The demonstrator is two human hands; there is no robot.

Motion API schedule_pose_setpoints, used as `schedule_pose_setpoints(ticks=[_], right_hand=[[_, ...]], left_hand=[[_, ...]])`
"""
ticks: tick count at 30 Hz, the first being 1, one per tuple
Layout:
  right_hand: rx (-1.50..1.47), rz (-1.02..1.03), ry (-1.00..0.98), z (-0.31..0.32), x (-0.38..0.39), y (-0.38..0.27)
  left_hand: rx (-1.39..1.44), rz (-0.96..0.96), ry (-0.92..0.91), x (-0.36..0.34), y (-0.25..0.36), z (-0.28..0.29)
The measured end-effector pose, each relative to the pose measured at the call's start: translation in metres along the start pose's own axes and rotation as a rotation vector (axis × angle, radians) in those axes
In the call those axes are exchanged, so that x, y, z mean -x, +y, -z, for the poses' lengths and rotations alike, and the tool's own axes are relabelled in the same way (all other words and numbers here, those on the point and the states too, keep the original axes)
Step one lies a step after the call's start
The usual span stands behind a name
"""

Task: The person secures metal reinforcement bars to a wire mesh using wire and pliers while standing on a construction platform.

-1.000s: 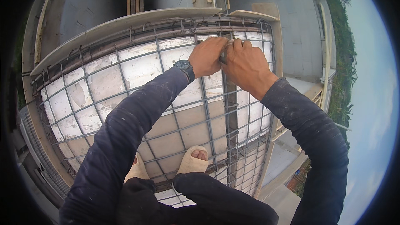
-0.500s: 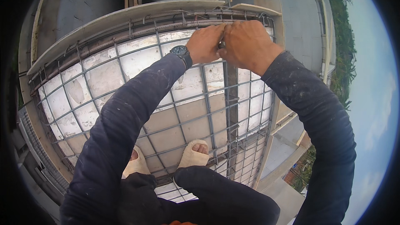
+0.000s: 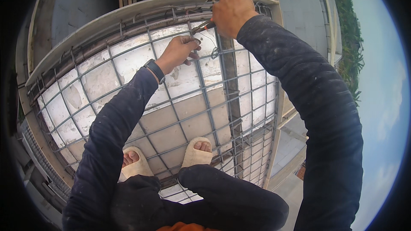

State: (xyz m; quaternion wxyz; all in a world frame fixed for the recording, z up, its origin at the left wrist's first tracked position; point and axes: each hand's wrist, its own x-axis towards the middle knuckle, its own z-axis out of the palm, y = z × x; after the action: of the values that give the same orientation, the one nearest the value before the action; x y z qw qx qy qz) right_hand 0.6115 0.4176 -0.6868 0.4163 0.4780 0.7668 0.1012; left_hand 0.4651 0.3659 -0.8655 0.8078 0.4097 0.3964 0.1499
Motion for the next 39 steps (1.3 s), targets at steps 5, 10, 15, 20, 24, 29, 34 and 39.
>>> schedule_pose_setpoints(ticks=[5, 10, 15, 20, 24, 29, 34, 39], right_hand=[[-0.018, 0.031, 0.008, -0.003, 0.008, 0.001], [-0.067, -0.059, -0.021, -0.010, 0.014, -0.001], [-0.317, -0.174, -0.173, -0.034, 0.027, 0.004], [-0.876, -0.242, -0.333, -0.108, 0.098, 0.010], [-1.198, -0.469, -0.210, -0.160, 0.192, -0.067], [-1.419, -0.878, 0.040, -0.192, 0.297, -0.212], [-1.584, -1.051, 0.094, -0.198, 0.350, -0.328], [-1.498, -1.043, 0.226, -0.206, 0.358, -0.373]], left_hand=[[0.640, 0.140, -0.013, -0.011, 0.002, -0.037], [0.619, 0.126, 0.106, -0.033, -0.003, -0.042], [0.439, 0.089, 0.180, -0.030, -0.013, -0.035], [0.089, 0.089, -0.059, 0.010, -0.023, -0.025], [0.020, 0.059, -0.072, 0.084, -0.038, 0.010], [-0.117, 0.128, -0.033, 0.203, -0.018, 0.059], [-0.293, 0.186, 0.165, 0.291, -0.003, 0.098], [-0.541, 0.178, 0.185, 0.330, 0.034, 0.082]])
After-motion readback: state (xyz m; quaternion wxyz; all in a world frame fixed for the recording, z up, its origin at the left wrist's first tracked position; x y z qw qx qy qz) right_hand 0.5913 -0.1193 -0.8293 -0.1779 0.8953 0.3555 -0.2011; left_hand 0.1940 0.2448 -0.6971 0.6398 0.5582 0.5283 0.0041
